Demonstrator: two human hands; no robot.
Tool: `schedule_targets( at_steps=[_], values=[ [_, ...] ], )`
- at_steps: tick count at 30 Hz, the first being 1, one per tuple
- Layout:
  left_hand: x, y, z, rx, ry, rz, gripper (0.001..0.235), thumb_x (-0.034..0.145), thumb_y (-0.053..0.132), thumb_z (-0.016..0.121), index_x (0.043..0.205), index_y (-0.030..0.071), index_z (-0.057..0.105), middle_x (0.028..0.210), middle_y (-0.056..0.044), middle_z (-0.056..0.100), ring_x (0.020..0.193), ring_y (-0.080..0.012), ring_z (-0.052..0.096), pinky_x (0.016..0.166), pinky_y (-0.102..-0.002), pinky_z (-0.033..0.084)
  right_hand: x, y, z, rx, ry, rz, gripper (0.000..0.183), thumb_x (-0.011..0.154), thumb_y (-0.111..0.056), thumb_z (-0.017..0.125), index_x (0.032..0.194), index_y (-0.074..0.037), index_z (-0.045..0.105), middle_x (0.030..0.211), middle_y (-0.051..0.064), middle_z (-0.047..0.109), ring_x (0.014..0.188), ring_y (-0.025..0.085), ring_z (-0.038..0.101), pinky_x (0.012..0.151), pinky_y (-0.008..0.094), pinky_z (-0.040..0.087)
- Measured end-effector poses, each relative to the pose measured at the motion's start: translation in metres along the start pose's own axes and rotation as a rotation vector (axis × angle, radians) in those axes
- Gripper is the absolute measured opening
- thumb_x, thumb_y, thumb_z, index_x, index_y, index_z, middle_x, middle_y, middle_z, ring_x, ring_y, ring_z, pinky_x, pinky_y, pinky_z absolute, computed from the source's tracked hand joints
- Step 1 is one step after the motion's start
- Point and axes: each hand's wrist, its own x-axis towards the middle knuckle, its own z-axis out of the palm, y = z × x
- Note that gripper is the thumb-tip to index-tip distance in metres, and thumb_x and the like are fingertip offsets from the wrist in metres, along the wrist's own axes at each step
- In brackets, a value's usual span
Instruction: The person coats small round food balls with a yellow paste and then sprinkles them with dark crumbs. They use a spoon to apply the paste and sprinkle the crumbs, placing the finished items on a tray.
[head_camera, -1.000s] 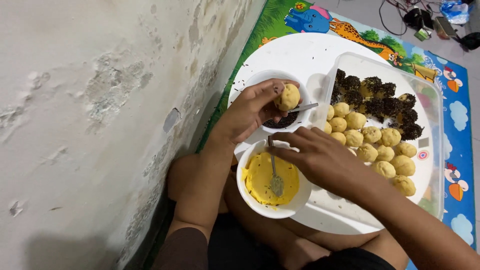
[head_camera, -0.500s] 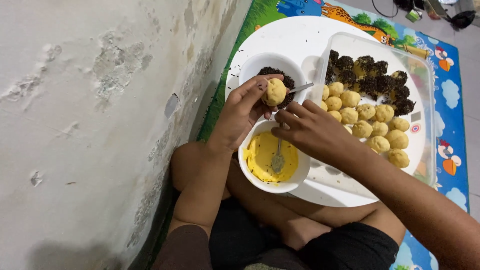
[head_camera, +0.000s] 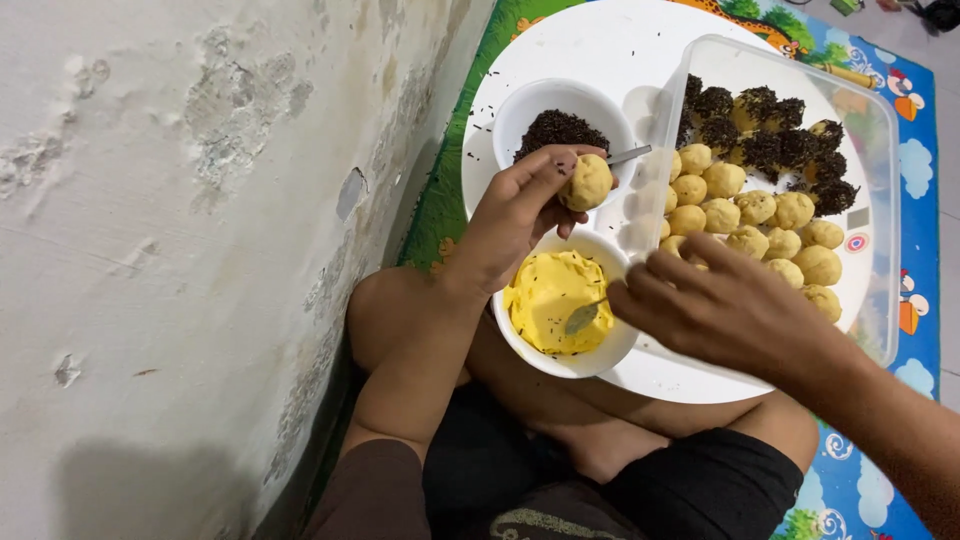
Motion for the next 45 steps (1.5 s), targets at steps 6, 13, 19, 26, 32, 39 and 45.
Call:
schedule_targets(
  at_steps=[6, 13, 19, 26, 32, 39, 45],
  values=[
    [0.004, -0.008, -0.001, 0.032, 0.016, 0.030, 0.038, 0.104, 0.030, 0.057, 0.127, 0.001, 0.066, 0.106, -0.010, 0.063, 0.084, -0.0140, 0.054, 0.065, -0.024, 0.048, -0.019, -0.049, -0.013, 0.158, -0.149, 0.241, 0.031, 0.096, -0.015, 0.058, 0.126, -0.011, 0.055, 0.094, 0.006, 0.056, 0.082, 0.023, 0.058, 0.066, 0.037, 0.051],
    [0.001, -0.004, 0.004, 0.036, 0.044, 0.033, 0.038, 0.103, 0.027, 0.056, 0.127, -0.001, 0.065, 0.106, -0.014, 0.063, 0.079, -0.0161, 0.054, 0.063, -0.025, 0.048, -0.015, -0.063, -0.019, 0.237, -0.228, 0.541, 0.028, 0.091, -0.005, 0.064, 0.116, -0.014, 0.052, 0.078, 0.002, 0.047, 0.067, 0.019, 0.052, 0.049, 0.035, 0.047],
    [0.007, -0.023, -0.006, -0.046, 0.009, 0.116, 0.037, 0.107, 0.027, 0.059, 0.130, -0.001, 0.064, 0.095, -0.019, 0.068, 0.080, -0.0214, 0.072, 0.060, -0.022, 0.057, 0.000, -0.085, 0.001, 0.283, -0.065, 0.743, 0.038, 0.089, -0.003, 0.061, 0.124, -0.017, 0.066, 0.071, 0.003, 0.050, 0.057, 0.017, 0.051, 0.045, 0.029, 0.046],
    [0.007, -0.024, -0.006, -0.001, 0.026, 0.149, 0.037, 0.106, 0.027, 0.059, 0.129, -0.001, 0.065, 0.094, -0.017, 0.066, 0.080, -0.0207, 0.071, 0.061, -0.023, 0.056, 0.021, -0.098, -0.011, 0.448, -0.022, 0.759, 0.041, 0.087, -0.004, 0.057, 0.125, -0.018, 0.065, 0.075, 0.006, 0.055, 0.061, 0.022, 0.060, 0.048, 0.034, 0.055],
    [0.007, -0.022, -0.005, 0.009, 0.041, 0.166, 0.037, 0.106, 0.028, 0.059, 0.129, 0.000, 0.065, 0.096, -0.016, 0.065, 0.081, -0.0200, 0.070, 0.061, -0.023, 0.056, 0.023, -0.093, -0.020, 0.721, -0.048, 0.769, 0.034, 0.092, -0.008, 0.055, 0.123, -0.017, 0.066, 0.076, 0.008, 0.061, 0.061, 0.028, 0.066, 0.051, 0.042, 0.057],
    [0.002, -0.019, -0.004, 0.025, 0.047, 0.171, 0.037, 0.106, 0.030, 0.059, 0.130, 0.001, 0.065, 0.096, -0.015, 0.064, 0.083, -0.0192, 0.069, 0.064, -0.023, 0.057, 0.011, -0.070, -0.010, 1.510, 0.195, 0.989, 0.024, 0.094, -0.009, 0.062, 0.113, -0.010, 0.077, 0.068, 0.017, 0.072, 0.060, 0.029, 0.072, 0.058, 0.044, 0.057],
    [-0.004, 0.003, 0.001, 0.116, 0.054, 0.064, 0.035, 0.101, 0.027, 0.060, 0.129, 0.007, 0.066, 0.121, -0.015, 0.063, 0.089, -0.0211, 0.066, 0.074, -0.026, 0.057, -0.029, -0.061, 0.002, 1.617, 0.109, 1.314, 0.020, 0.099, -0.020, 0.064, 0.102, -0.009, 0.081, 0.082, -0.001, 0.071, 0.071, 0.011, 0.054, 0.065, 0.025, 0.044]
  ],
)
